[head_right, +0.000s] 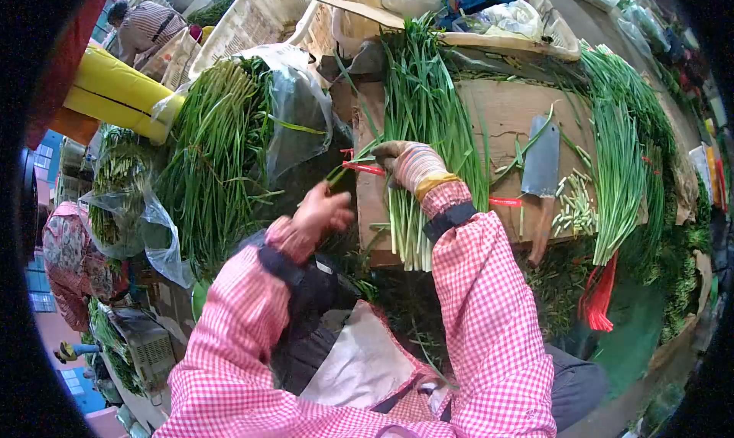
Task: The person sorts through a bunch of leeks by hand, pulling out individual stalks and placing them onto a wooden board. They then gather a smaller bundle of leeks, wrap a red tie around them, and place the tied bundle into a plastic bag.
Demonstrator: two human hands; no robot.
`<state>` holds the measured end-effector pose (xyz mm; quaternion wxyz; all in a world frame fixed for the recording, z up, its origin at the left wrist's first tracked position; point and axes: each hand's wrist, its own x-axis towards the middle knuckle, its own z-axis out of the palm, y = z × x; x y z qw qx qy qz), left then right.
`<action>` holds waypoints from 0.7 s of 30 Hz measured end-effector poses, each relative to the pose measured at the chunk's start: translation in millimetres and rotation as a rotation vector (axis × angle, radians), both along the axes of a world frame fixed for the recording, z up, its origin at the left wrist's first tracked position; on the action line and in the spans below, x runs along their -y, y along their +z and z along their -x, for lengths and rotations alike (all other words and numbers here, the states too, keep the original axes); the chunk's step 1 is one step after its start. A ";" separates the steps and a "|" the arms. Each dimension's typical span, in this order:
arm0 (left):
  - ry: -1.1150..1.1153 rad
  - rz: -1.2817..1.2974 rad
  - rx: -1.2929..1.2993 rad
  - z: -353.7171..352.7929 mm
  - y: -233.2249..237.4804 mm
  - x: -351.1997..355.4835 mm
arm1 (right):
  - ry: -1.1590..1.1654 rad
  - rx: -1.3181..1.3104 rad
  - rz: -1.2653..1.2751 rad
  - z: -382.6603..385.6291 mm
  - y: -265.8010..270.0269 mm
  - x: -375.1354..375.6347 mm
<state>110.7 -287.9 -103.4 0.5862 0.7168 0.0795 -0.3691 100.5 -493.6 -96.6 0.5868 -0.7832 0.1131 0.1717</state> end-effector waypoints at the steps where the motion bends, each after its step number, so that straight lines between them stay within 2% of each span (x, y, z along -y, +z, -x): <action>1: 0.037 -0.157 0.166 -14.9 -15.9 9.1 | 0.009 0.005 -0.018 -0.4 -2.2 0.4; 4: -0.177 -0.492 0.270 -54.6 -109.1 -7.7 | 0.031 0.044 -0.016 -0.7 -7.8 6.0; 5: -0.163 -0.317 0.070 -50.1 -109.7 -10.1 | 0.023 0.018 -0.021 0.1 -5.7 6.0; 6: -0.242 -0.585 0.498 -36.3 -98.6 -9.7 | 0.017 -0.005 -0.029 0.6 -1.2 5.1; 8: -0.300 -0.467 0.647 -41.0 -95.4 -10.5 | -0.017 -0.054 -0.084 -0.9 -0.7 2.6; 11: -0.300 -0.347 0.520 -51.8 -97.8 -7.2 | -0.008 -0.006 -0.027 -0.9 -8.9 3.3; 13: -0.333 -0.299 0.175 -48.8 -69.3 -3.7 | 0.059 0.049 0.046 -1.8 -21.4 8.7; 14: -0.549 -0.521 0.309 -51.3 -46.9 -9.6 | 0.063 0.054 0.038 -1.9 -20.2 8.5; 15: -0.715 -0.581 0.254 -57.6 -33.2 -25.1 | 0.072 0.068 0.034 -4.9 -16.6 8.7; 16: -1.013 -0.894 0.148 -50.6 20.0 -21.3 | 0.055 0.026 0.009 -3.6 -9.7 7.1; 17: -1.314 -1.192 0.475 -35.8 46.0 -37.6 | 0.036 0.031 0.034 -4.2 -10.2 5.9; 21: -1.699 -1.662 0.303 -39.6 77.3 -114.1 | 0.005 0.019 -0.043 -5.0 -12.3 5.2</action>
